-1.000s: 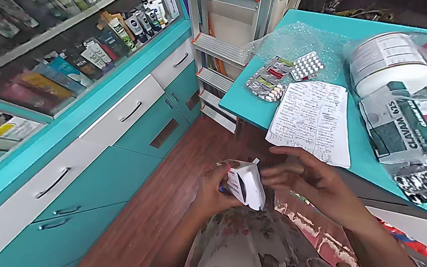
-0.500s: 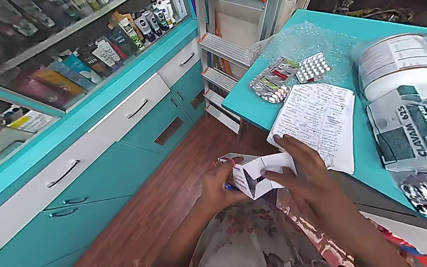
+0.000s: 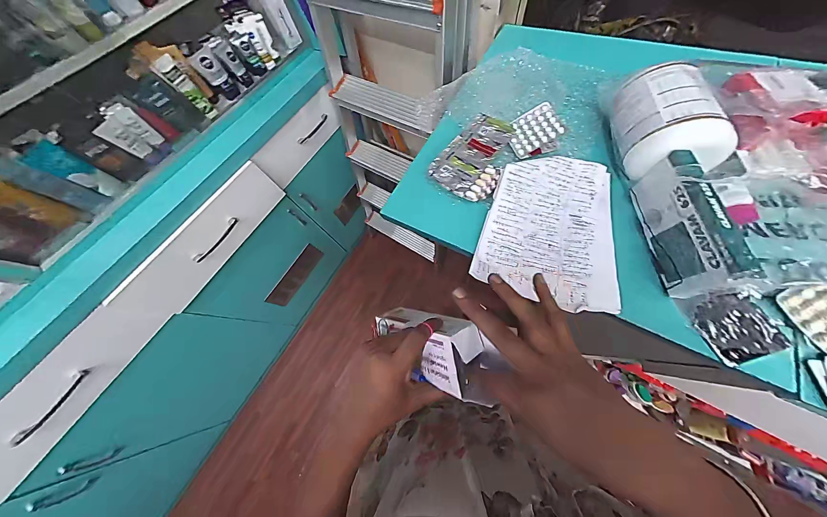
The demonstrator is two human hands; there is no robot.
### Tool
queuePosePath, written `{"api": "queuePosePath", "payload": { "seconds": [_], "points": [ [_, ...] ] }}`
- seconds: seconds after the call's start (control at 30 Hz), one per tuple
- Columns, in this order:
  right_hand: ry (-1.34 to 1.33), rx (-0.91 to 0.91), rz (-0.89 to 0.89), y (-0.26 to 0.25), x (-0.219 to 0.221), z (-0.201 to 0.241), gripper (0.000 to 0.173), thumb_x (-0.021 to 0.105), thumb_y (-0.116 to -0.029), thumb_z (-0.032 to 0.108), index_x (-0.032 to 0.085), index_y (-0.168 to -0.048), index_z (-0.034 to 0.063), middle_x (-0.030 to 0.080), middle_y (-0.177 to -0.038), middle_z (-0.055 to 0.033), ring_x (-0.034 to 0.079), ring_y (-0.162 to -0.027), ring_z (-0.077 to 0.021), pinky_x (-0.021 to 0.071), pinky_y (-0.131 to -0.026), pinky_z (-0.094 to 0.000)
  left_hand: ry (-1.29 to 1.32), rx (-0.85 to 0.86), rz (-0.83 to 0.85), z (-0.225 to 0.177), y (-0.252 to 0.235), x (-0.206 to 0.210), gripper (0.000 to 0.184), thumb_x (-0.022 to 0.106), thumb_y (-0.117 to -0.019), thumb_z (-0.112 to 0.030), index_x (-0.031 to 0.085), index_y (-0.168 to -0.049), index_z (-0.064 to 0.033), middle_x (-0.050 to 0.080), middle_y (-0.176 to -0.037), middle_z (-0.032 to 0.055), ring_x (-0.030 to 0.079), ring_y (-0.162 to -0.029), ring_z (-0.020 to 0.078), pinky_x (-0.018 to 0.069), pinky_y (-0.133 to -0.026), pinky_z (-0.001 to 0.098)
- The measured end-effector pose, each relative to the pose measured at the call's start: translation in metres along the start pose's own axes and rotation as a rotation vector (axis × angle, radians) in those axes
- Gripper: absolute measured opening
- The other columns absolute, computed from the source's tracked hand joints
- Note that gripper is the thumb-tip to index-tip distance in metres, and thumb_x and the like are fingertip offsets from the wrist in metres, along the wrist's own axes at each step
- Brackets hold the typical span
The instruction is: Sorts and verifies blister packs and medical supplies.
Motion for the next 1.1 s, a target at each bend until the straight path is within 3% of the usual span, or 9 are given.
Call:
{"api": "queuePosePath", "payload": {
  "seconds": [0.2, 0.3, 0.4, 0.53, 0.7, 0.9, 0.93, 1.0, 1.1],
  "points": [
    [-0.063, -0.061, 0.241, 0.007, 0.042, -0.003, 0.046, 0.079, -0.0804, 0.006, 0.076, -0.118, 0.0317, 0.034, -0.164, -0.0181, 0.025, -0.15, -0.0531, 0.0209, -0.109, -0.0827, 0.29, -0.069, 0.453, 0.015, -0.001, 0.032, 0.068, 0.083, -0.0708, -0.055, 0.072, -0.11, -0.0005, 0.074, -0.082, 0.0104, 0.071, -0.073, 0.017, 0.0592, -0.067, 0.0379],
    [-0.212, -0.043, 0.455, 0.003, 0.065, -0.022, 0.039, 0.071, -0.0899, 0.004, 0.076, -0.12, 0.028, 0.026, -0.166, -0.0247, 0.016, -0.151, -0.0574, 0.0158, -0.11, -0.0829, 0.274, -0.12, 0.722, 0.018, -0.012, 0.048, 0.068, 0.083, -0.0734, -0.054, 0.07, -0.112, 0.0007, 0.073, -0.086, 0.0142, 0.071, -0.08, 0.0261, 0.0564, -0.073, 0.0495],
    [-0.134, -0.096, 0.395, -0.001, 0.063, -0.031, 0.049, 0.07, -0.0883, 0.0, 0.073, -0.124, 0.0326, 0.028, -0.167, -0.0183, 0.02, -0.152, -0.0534, 0.0209, -0.113, -0.0787, -0.013, -0.06, 0.653, 0.008, -0.032, 0.031, 0.07, 0.078, -0.0746, -0.062, 0.07, -0.11, -0.002, 0.071, -0.08, 0.0147, 0.071, -0.075, 0.0334, 0.0541, -0.067, 0.0561],
    [-0.109, -0.174, 0.155, 0.005, 0.047, -0.03, 0.036, 0.068, -0.0886, 0.001, 0.076, -0.113, 0.0257, 0.045, -0.16, -0.0083, 0.036, -0.148, -0.0458, 0.0303, -0.114, -0.0704, -0.198, 0.03, 0.458, -0.007, -0.035, 0.015, 0.068, 0.075, -0.0731, -0.063, 0.069, -0.103, -0.0023, 0.065, -0.067, 0.0113, 0.068, -0.061, 0.0311, 0.052, -0.052, 0.0483],
    [-0.231, -0.21, 0.025, 0.015, 0.031, -0.034, 0.025, 0.056, -0.1017, 0.013, 0.077, -0.11, 0.0244, 0.06, -0.146, -0.0032, 0.044, -0.144, -0.036, 0.0359, -0.117, -0.0516, 0.072, -0.044, 0.618, 0.006, -0.03, 0.033, 0.075, 0.079, -0.0715, -0.064, 0.068, -0.115, -0.0032, 0.072, -0.081, 0.0129, 0.071, -0.075, 0.0305, 0.0547, -0.065, 0.0525],
    [-0.556, -0.112, 0.046, 0.01, 0.003, -0.047, 0.026, 0.054, -0.106, 0.024, 0.078, -0.102, 0.016, 0.065, -0.14, -0.0033, 0.047, -0.143, -0.0251, 0.0382, -0.118, -0.0418, 0.547, -0.072, 0.711, 0.019, -0.02, 0.057, 0.076, 0.088, -0.0701, -0.048, 0.067, -0.122, 0.0036, 0.074, -0.1, 0.0124, 0.07, -0.09, 0.0123, 0.0572, -0.082, 0.0326],
    [-0.601, -0.079, 0.037, 0.008, -0.004, -0.051, 0.028, 0.053, -0.107, 0.027, 0.078, -0.103, 0.0147, 0.068, -0.134, -0.0023, 0.052, -0.137, -0.0199, 0.0412, -0.115, -0.0368, 0.61, -0.106, 0.728, 0.022, -0.017, 0.062, 0.076, 0.09, -0.069, -0.045, 0.066, -0.122, 0.0042, 0.073, -0.098, 0.0093, 0.066, -0.087, 0.0062, 0.0546, -0.079, 0.0252],
    [-0.627, 0.001, -0.024, 0.003, -0.014, -0.06, 0.029, 0.052, -0.107, 0.026, 0.076, -0.101, 0.01, 0.074, -0.105, -0.0014, 0.065, -0.106, -0.0084, 0.0506, -0.096, -0.0239, 0.782, -0.18, 0.763, 0.026, -0.011, 0.072, 0.072, 0.093, -0.0678, -0.037, 0.065, -0.119, 0.0049, 0.063, -0.086, -0.0026, 0.051, -0.075, -0.0068, 0.0425, -0.067, 0.0103],
    [-0.625, 0.115, -0.072, -0.008, -0.015, -0.065, 0.029, 0.053, -0.1061, 0.024, 0.074, -0.102, 0.0042, 0.066, -0.082, -0.0018, 0.059, -0.076, 0.0009, 0.0482, -0.071, -0.0118, 0.977, -0.188, 0.794, 0.024, -0.006, 0.081, 0.071, 0.093, -0.0682, -0.033, 0.063, -0.121, 0.0032, 0.065, -0.091, -0.0098, 0.054, -0.079, -0.0132, 0.0443, -0.07, 0.006]
  ]
}}
Point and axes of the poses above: each hand's wrist, its own y-axis away from the middle knuckle, its own x-axis out of the palm, z = x × y, the point moved 9 cm from there along -y, towards the middle knuckle
